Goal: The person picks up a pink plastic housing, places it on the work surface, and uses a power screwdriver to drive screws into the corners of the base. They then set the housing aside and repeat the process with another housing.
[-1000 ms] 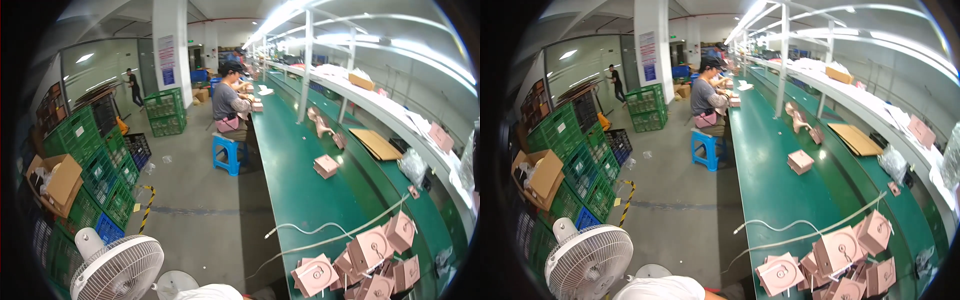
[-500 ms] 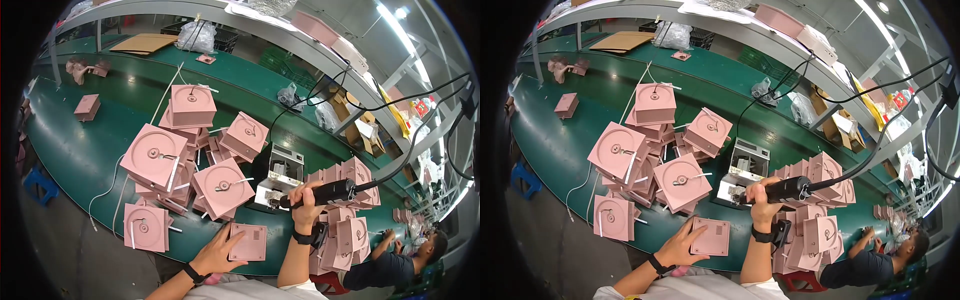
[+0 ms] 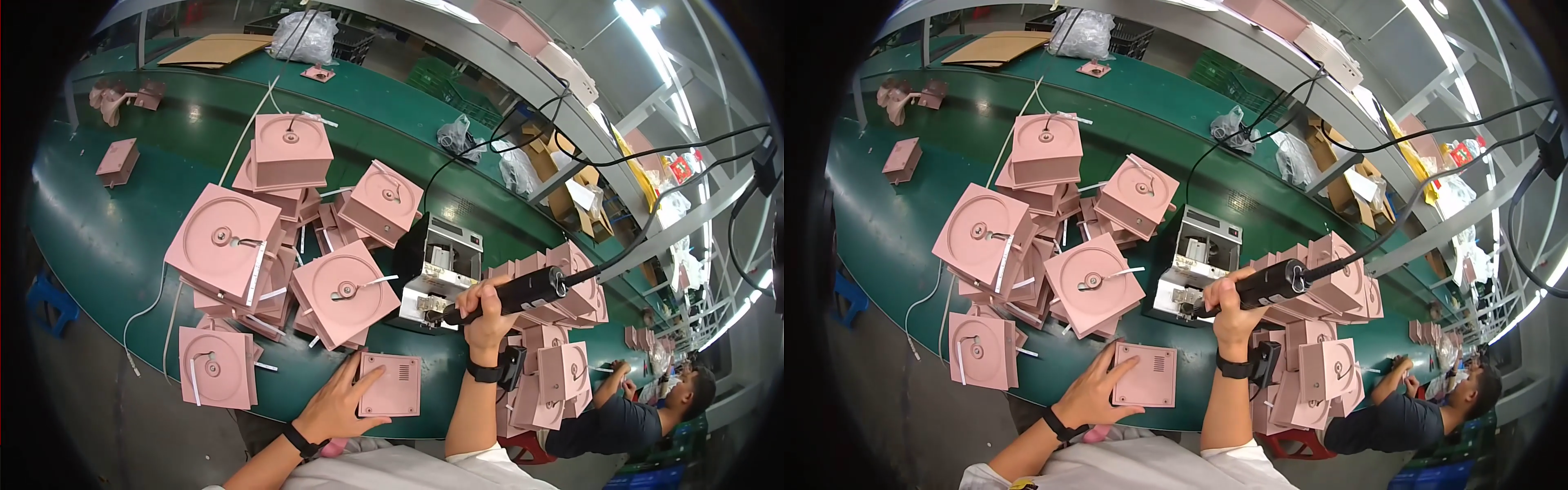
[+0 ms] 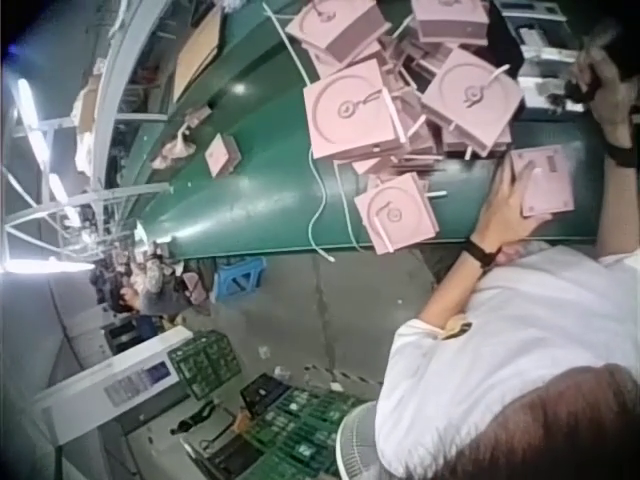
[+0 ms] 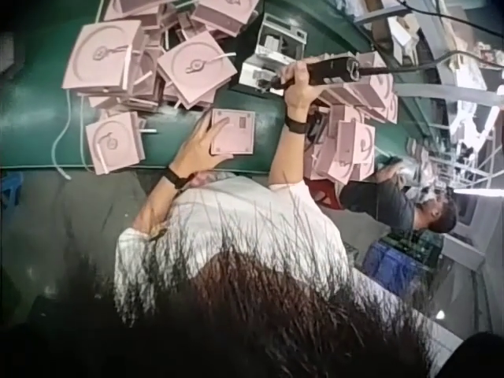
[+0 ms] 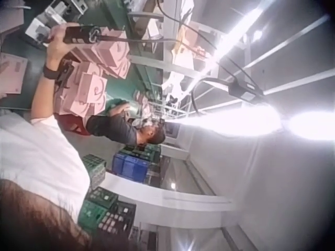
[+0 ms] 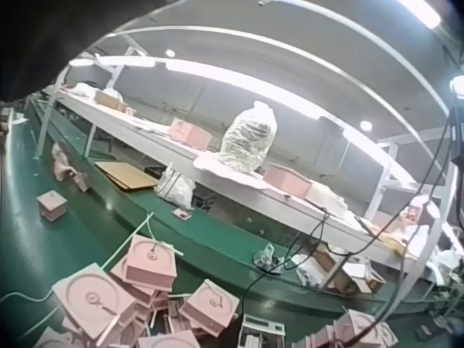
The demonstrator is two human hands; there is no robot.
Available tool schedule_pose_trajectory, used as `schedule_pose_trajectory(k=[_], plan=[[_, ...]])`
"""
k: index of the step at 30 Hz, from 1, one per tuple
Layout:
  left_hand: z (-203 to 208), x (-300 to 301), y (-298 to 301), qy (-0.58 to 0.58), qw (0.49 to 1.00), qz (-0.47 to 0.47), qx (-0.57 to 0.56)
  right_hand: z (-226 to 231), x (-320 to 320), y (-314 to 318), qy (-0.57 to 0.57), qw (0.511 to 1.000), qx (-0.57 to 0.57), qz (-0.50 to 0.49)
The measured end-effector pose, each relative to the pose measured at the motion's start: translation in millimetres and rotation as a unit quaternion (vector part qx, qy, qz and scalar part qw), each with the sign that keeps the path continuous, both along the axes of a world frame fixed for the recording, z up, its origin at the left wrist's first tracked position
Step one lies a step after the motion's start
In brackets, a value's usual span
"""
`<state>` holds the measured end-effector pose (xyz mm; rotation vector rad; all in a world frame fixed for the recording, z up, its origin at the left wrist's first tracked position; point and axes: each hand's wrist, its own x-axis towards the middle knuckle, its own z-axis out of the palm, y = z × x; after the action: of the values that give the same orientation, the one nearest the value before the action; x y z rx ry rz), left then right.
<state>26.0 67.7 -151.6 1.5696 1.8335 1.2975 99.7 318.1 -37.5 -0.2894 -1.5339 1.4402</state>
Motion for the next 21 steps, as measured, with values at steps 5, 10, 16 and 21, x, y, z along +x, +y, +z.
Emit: schedule_pose_trajectory(k=[5, 10, 16, 21], plan=[[-2, -1, -3, 0.015, 1.0, -0.008, -0.006, -1, 13, -22, -0.039, 0.999, -0.009, 0.024], [-6, 0, -2, 0.023, 1.0, -0.001, 0.005, 10, 8, -74, 0.043, 0.984, -0.022, 0.174], [-7, -1, -1, 0.014, 1.0, 0.001, 0.024, -4, -8, -85, -0.006, 0.981, -0.002, 0.191], [-13, 0, -2, -0.001, 1.0, -0.012, 0.015, -7, -8, -84, -0.016, 0.979, -0.009, 0.203]])
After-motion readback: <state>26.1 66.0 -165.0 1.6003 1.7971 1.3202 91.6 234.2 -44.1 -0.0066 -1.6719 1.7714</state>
